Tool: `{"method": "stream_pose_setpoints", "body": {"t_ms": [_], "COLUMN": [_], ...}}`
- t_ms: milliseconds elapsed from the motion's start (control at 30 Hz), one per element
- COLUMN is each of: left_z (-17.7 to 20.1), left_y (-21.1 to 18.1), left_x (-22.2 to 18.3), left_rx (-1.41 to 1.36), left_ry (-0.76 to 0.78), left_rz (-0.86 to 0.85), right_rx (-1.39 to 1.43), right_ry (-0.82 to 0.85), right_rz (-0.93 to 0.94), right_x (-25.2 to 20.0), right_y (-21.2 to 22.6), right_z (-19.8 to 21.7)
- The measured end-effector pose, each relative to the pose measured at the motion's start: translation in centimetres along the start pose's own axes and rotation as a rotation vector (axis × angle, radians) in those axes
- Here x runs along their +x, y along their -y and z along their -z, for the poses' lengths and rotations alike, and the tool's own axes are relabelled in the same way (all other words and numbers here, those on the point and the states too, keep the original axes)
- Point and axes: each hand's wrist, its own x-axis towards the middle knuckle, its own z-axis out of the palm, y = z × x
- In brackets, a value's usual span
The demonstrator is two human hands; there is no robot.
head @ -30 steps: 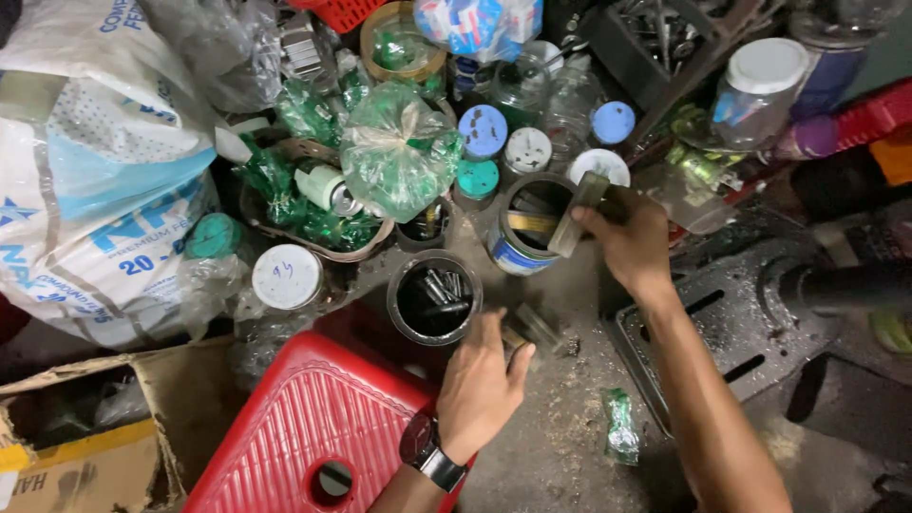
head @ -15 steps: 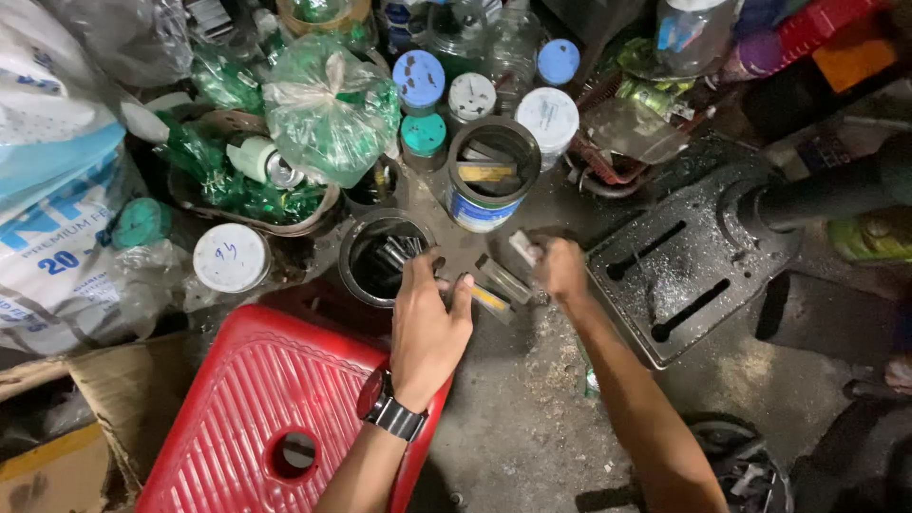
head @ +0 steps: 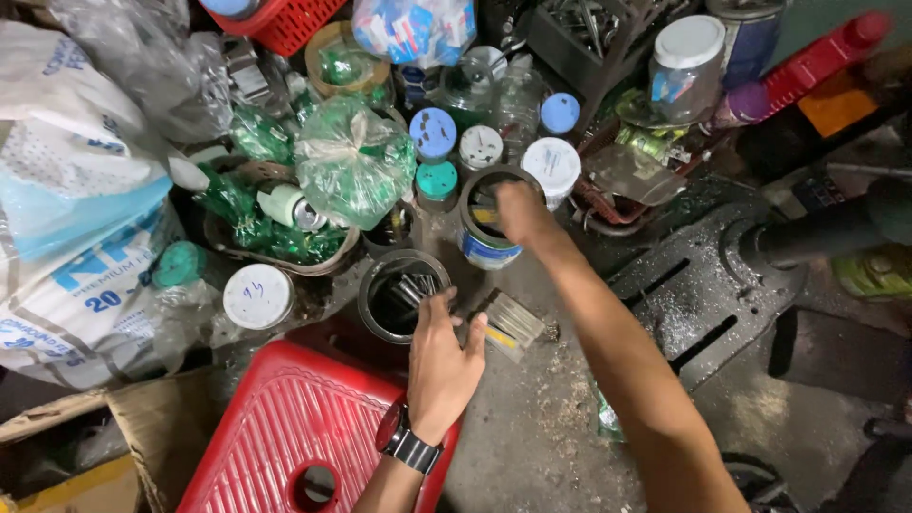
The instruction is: The recorder is cleaning, inspecting, and organizing various internal motorcycle engine components such as the crankcase and cylinder head.
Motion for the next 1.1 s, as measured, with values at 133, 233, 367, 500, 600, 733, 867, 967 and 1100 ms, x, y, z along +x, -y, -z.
{"method": "stream_pose_setpoints", "body": {"t_ms": [133, 233, 367, 500, 600, 733, 867, 967, 1100], "left_z": [0.1, 0.0, 0.2, 0.1, -0.1, -0.2, -0.3, -0.3, -0.2], "left_y": [-0.1, 0.3, 0.0, 0.3, 0.6, 0.7, 0.8, 0.9, 0.6], "left_x": [0.1, 0.1, 0.1, 0.0, 0.0, 0.0, -0.1, 0.1, 0.1], "left_rx": [0.013, 0.011, 0.007, 0.015, 0.021, 0.017, 0.009, 0.019, 0.014], "left_ry": [0.029, 0.027, 0.067, 0.05, 0.044, 0.039, 0.034, 0.048, 0.037], "left_rz": [0.049, 0.032, 0.074, 0.029, 0.021, 0.004, -0.02, 0.004, -0.017], "right_rx": [0.028, -0.138, -0.226, 0.168, 0.497, 0.786, 0.968, 0.22, 0.073], "right_ry": [0.086, 0.104, 0.069, -0.205, -0.168, -0.405, -0.037, 0.228, 0.142], "right_rz": [-0.044, 0.052, 0.151, 0.183, 0.027, -0.019, -0.044, -0.259, -0.12], "right_x": [1.7, 1.1, 0.6, -0.4, -2.9, -9.5, -15.3, -14.6, -13.4], "right_y": [1.2, 0.5, 0.1, 0.2, -0.5, -0.4, -1.0, -1.6, -0.9], "right_z": [-1.8, -1.9, -0.8, 0.4, 3.5, 8.2, 7.1, 0.7, -3.2]}}
